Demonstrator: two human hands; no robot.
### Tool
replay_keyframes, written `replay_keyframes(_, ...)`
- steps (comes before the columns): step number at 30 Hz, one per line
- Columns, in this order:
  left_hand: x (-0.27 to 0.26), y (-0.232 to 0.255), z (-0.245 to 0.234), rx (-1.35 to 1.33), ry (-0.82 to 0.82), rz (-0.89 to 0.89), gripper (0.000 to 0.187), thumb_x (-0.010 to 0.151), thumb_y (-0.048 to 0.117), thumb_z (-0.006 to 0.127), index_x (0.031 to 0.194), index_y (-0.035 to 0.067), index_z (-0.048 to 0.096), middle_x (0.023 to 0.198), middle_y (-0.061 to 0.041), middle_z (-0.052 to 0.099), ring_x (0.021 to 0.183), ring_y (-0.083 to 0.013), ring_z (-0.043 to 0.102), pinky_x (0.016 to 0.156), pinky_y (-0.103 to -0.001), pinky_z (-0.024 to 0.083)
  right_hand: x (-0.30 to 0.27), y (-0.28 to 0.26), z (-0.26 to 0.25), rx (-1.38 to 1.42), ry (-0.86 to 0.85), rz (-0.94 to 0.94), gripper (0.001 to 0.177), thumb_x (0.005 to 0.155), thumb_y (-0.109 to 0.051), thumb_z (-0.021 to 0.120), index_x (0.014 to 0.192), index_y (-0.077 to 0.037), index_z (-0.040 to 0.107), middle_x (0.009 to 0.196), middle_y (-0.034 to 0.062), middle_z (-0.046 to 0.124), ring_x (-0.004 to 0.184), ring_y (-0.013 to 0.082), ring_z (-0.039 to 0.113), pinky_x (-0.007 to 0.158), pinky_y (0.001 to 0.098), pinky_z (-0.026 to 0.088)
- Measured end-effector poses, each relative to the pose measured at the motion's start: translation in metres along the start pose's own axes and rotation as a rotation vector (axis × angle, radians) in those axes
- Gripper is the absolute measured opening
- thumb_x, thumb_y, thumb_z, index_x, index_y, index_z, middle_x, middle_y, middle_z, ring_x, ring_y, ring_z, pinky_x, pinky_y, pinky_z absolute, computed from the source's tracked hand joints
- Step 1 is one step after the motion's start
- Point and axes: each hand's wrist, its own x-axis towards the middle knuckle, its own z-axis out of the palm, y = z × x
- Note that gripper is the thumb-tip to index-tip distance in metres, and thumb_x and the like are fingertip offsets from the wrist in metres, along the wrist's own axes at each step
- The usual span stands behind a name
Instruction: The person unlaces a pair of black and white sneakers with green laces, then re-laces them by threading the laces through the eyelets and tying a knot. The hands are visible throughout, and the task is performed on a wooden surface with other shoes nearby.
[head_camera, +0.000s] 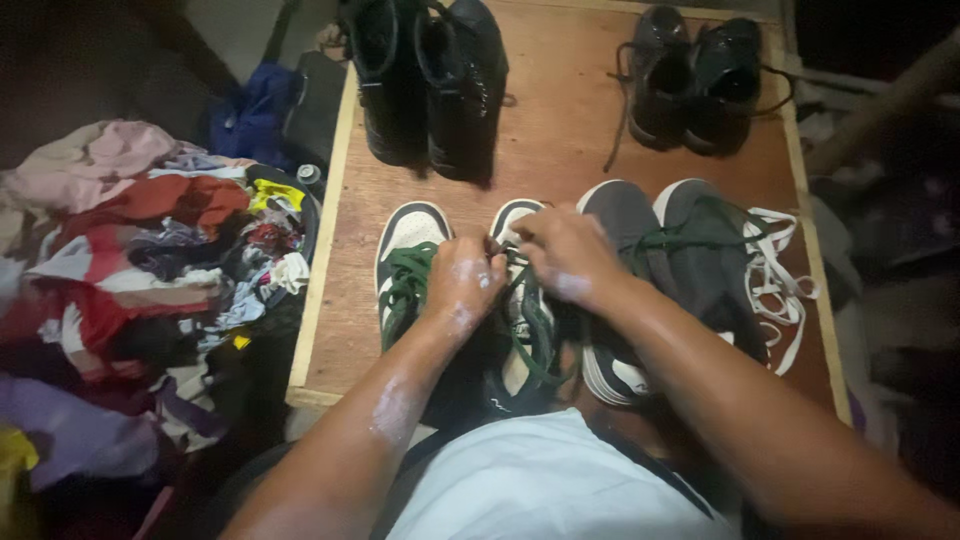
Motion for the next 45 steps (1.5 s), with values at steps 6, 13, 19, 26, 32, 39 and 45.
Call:
replay_keyframes(6,-0.003,-0.002,0.003,0.036,0.012,0.021,0.018,0.08,0.015,0.07,0.09,-0.001,0.07,0.085,-0.026,0.071,0.081,-0.0435,0.071,0.075,-0.053,0.056,0.024,0.004,0.009,-0.213,-0.167,0.029,0.013,0.084,-0.017,0.068,0.089,-0.011,0.078,0.092,0.0163,0.074,0.094,0.0362,0.069,0.083,0.0526,0.05)
replay_keyframes(13,-0.004,0.01,-0.014,0.088,-0.008,0.069,0.011,0.081,0.008,0.067,0.088,0.0,0.07,0.081,-0.028,0.069,0.08,-0.0479,0.069,0.076,-0.055,0.055,0.025,0.016,0.025,-0.164,-0.003,0.139,0.025,0.087,-0.024,0.06,0.086,-0.005,0.075,0.094,0.0233,0.072,0.091,0.0446,0.068,0.083,0.0557,0.053)
replay_keyframes(19,-0.007,0.015,-0.021,0.019,-0.007,0.13,0.01,0.081,0.009,0.068,0.086,-0.001,0.068,0.086,-0.026,0.071,0.083,-0.0466,0.07,0.077,-0.054,0.055,0.03,0.04,0.029,-0.248,0.088,0.422,0.03,0.096,-0.024,0.055,0.091,-0.001,0.074,0.093,0.0294,0.07,0.089,0.0499,0.068,0.083,0.0583,0.053)
replay_keyframes(26,-0.012,0.007,-0.02,0.022,-0.029,0.018,0.014,0.08,0.008,0.067,0.092,0.002,0.069,0.087,-0.026,0.072,0.085,-0.0455,0.07,0.079,-0.053,0.055,0.031,0.019,-0.004,0.015,-0.081,0.129,0.028,0.081,-0.014,0.07,0.108,-0.013,0.074,0.106,0.0193,0.068,0.099,0.0406,0.067,0.085,0.0498,0.054)
replay_keyframes(32,-0.014,0.007,-0.019,0.06,0.021,0.112,0.03,0.073,0.004,0.066,0.104,0.002,0.069,0.086,-0.027,0.071,0.084,-0.0479,0.068,0.076,-0.055,0.054,0.047,0.019,0.002,-0.202,-0.359,-0.329,0.044,0.067,-0.008,0.075,0.11,-0.019,0.074,0.117,0.0044,0.071,0.119,0.0328,0.059,0.098,0.0497,0.048)
replay_keyframes(39,-0.011,0.014,-0.028,0.05,-0.008,0.198,0.025,0.069,0.007,0.073,0.091,0.001,0.064,0.083,-0.024,0.071,0.081,-0.0456,0.07,0.071,-0.054,0.054,0.05,0.054,0.033,-0.588,-0.177,-0.27,0.026,0.089,-0.02,0.072,0.115,-0.02,0.073,0.104,0.0084,0.072,0.118,0.0316,0.059,0.105,0.0672,0.039)
replay_keyframes(45,-0.016,0.015,-0.021,0.03,-0.025,0.14,0.008,0.082,0.003,0.065,0.09,0.004,0.068,0.085,-0.022,0.072,0.084,-0.0452,0.07,0.077,-0.054,0.054,0.05,0.079,0.001,-0.648,-0.127,0.189,0.035,0.078,-0.026,0.076,0.112,-0.019,0.074,0.112,0.0105,0.068,0.12,0.0335,0.055,0.101,0.0723,0.028)
